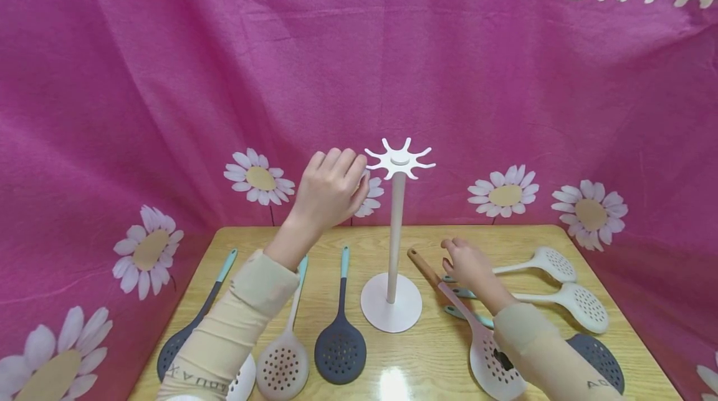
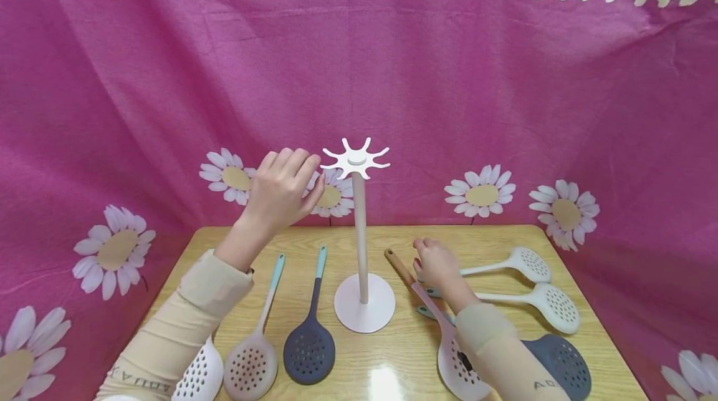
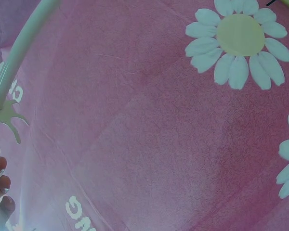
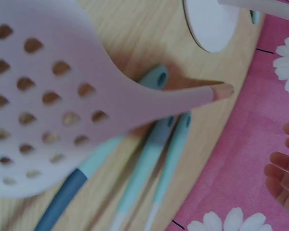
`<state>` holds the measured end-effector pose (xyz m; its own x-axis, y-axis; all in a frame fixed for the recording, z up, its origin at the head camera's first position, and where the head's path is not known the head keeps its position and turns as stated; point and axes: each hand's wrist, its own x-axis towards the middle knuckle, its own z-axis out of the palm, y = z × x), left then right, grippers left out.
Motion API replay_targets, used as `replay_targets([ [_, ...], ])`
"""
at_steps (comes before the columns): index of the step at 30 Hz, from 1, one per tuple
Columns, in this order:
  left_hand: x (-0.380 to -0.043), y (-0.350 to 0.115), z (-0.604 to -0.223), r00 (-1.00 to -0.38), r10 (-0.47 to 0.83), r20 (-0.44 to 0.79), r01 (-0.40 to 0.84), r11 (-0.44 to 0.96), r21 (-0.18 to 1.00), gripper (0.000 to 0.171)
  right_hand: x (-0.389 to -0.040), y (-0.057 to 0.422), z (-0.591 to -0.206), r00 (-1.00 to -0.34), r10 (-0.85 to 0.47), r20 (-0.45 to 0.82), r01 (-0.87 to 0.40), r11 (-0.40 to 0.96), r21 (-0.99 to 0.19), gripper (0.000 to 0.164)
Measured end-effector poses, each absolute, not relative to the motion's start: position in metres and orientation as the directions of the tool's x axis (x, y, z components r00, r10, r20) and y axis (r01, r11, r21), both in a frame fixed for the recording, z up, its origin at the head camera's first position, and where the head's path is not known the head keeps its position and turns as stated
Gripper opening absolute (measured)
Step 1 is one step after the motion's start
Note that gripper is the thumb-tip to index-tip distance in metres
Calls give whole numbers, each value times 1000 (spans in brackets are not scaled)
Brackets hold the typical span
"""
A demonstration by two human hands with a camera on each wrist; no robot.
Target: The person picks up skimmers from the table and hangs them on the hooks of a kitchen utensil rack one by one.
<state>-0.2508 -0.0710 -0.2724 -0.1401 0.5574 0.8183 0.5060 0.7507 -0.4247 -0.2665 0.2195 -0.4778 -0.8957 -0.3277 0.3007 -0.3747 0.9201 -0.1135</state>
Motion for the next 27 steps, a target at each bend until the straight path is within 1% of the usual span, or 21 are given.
replay_targets([
  [5, -252, -71, -271, -164, 579, 799, 496, 748, -441, 15, -263, 212, -487, -920, -322, 224, -356, 924, -138, 27],
  [10, -253, -72, -270, -174, 595, 785, 493, 742, -454, 15, -261, 207, -499, -952, -280, 128, -299, 939, -168, 30],
  [14, -254, -71, -270, -166, 603, 781, 498, 734, -461, 13, -262, 204, -510, -967, -237, 90, -250, 952, -177, 29],
  [19, -255, -69, -268, -149, 619, 771, 486, 725, -488, 10, -261, 203, -520, -971, -214, 102, -229, 959, -165, 23],
  [24, -255, -68, -266, -139, 636, 759, 460, 720, -520, 10, -259, 204, -525, -983, -180, 39, -184, 967, -179, 21],
  [27, -255, -67, -266, -134, 642, 755, 452, 717, -530, 9, -258, 204, -527, -984, -179, 11, -178, 966, -188, 17],
])
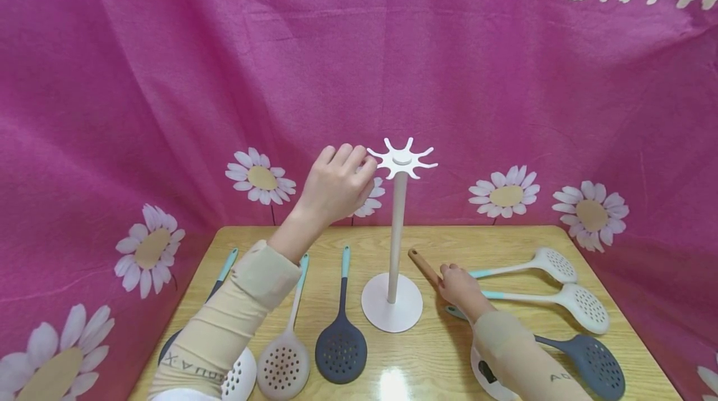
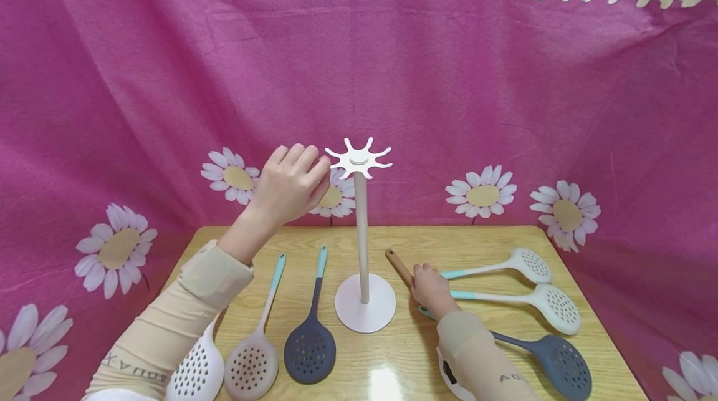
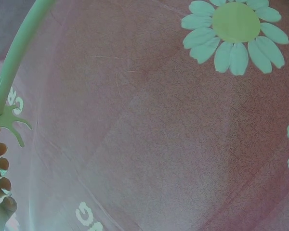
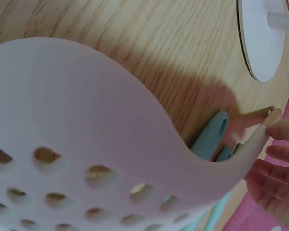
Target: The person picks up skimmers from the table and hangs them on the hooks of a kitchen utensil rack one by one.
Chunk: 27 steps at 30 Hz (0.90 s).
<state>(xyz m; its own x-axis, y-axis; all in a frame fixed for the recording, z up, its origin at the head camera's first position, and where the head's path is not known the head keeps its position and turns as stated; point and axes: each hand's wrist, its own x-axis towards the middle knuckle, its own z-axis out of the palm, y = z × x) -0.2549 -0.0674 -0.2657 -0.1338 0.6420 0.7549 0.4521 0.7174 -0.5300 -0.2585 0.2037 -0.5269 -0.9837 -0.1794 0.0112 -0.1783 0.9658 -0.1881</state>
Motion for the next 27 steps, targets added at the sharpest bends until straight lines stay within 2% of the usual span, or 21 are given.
replay_targets([
  [9, -257, -63, -266, -109, 660, 743, 428, 706, -564, 10, -257, 202, -529, -980, -195, -42, -180, 955, -234, 4],
  [27, -258, -58, -269, -92, 666, 741, 420, 700, -577, 11, -256, 201, -532, -978, -209, -25, -196, 947, -254, 8],
])
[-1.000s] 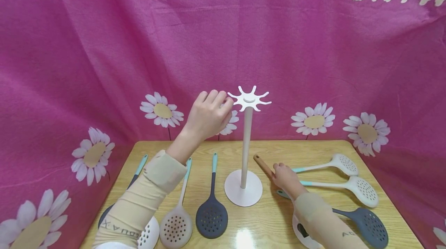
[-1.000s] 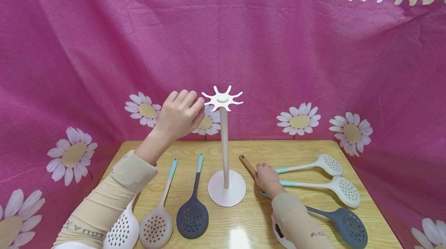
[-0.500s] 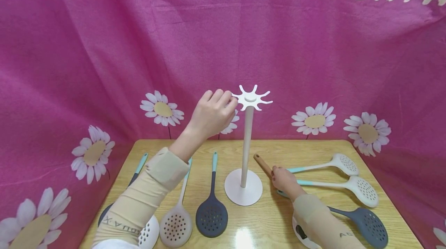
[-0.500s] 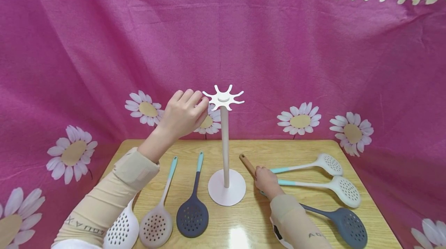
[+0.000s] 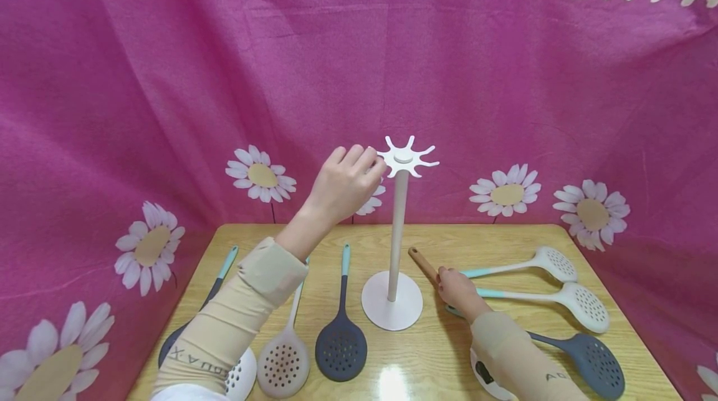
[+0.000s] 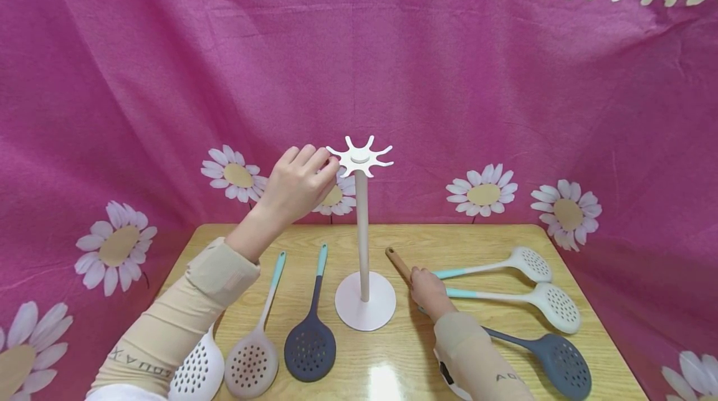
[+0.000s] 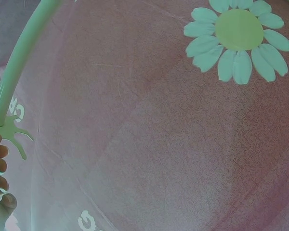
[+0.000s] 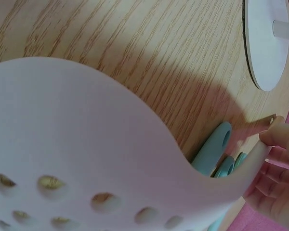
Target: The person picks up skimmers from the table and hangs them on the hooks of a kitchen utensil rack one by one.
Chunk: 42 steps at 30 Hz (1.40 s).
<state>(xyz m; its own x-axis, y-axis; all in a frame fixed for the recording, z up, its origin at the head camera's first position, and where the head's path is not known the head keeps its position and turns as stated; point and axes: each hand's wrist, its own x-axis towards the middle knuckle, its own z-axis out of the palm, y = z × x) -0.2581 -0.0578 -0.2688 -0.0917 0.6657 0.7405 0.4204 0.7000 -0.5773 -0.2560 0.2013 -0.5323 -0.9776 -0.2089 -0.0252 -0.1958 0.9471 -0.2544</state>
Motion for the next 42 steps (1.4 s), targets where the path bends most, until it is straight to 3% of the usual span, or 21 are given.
replay_targets([
  [11, -255, -57, -268, -146, 651, 745, 497, 700, -513, 6, -254, 204, -528, -973, -229, -10, -216, 933, -288, 12],
  [23, -256, -56, -268, -156, 626, 764, 524, 708, -473, 7, -249, 207, -500, -960, -277, 31, -266, 879, -396, 13],
  [42, -255, -56, -267, -170, 614, 770, 542, 711, -447, 7, -253, 226, -445, -940, -295, 173, -342, 824, -452, 15],
])
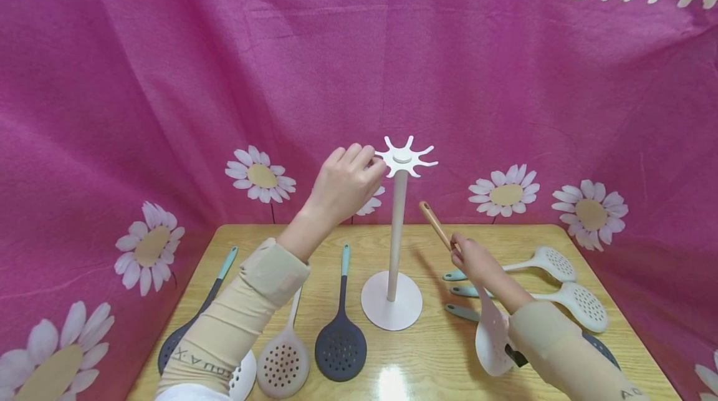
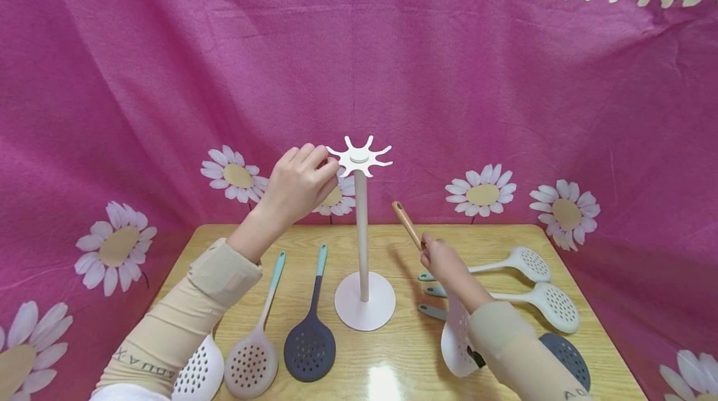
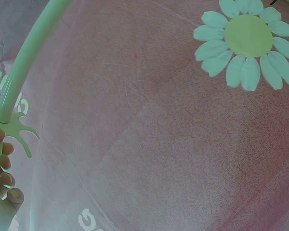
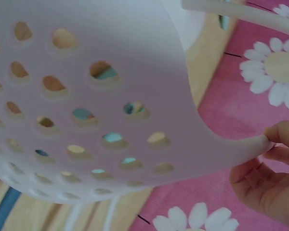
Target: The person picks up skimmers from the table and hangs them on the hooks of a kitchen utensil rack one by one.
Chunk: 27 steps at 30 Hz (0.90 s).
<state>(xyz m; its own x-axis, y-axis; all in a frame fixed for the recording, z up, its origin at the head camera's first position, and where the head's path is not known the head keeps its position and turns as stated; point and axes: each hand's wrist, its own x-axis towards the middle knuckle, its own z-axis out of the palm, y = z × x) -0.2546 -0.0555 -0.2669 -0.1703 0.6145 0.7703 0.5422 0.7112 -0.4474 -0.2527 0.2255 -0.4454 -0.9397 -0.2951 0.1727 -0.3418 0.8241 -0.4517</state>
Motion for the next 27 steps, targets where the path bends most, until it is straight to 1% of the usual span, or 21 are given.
replay_targets([
  [6, -254, -56, -267, -185, 612, 769, 550, 713, -435, 7, -256, 231, -427, -944, -276, 183, -330, 802, -497, 19],
  [10, -253, -56, -266, -193, 610, 768, 553, 714, -429, 6, -258, 233, -415, -932, -271, 240, -359, 779, -513, 18],
  [14, -253, -55, -266, -206, 611, 764, 558, 715, -421, 6, -260, 234, -405, -918, -250, 309, -379, 785, -490, 17],
  [18, -252, -55, -267, -218, 614, 759, 563, 714, -416, 5, -262, 234, -398, -903, -226, 365, -388, 793, -469, 20],
  [24, -252, -55, -266, -219, 612, 760, 570, 712, -410, 5, -264, 232, -386, -850, -223, 477, -453, 773, -444, 23],
  [27, -251, -55, -266, -222, 613, 759, 571, 712, -408, 5, -265, 230, -380, -833, -226, 504, -471, 767, -435, 26],
])
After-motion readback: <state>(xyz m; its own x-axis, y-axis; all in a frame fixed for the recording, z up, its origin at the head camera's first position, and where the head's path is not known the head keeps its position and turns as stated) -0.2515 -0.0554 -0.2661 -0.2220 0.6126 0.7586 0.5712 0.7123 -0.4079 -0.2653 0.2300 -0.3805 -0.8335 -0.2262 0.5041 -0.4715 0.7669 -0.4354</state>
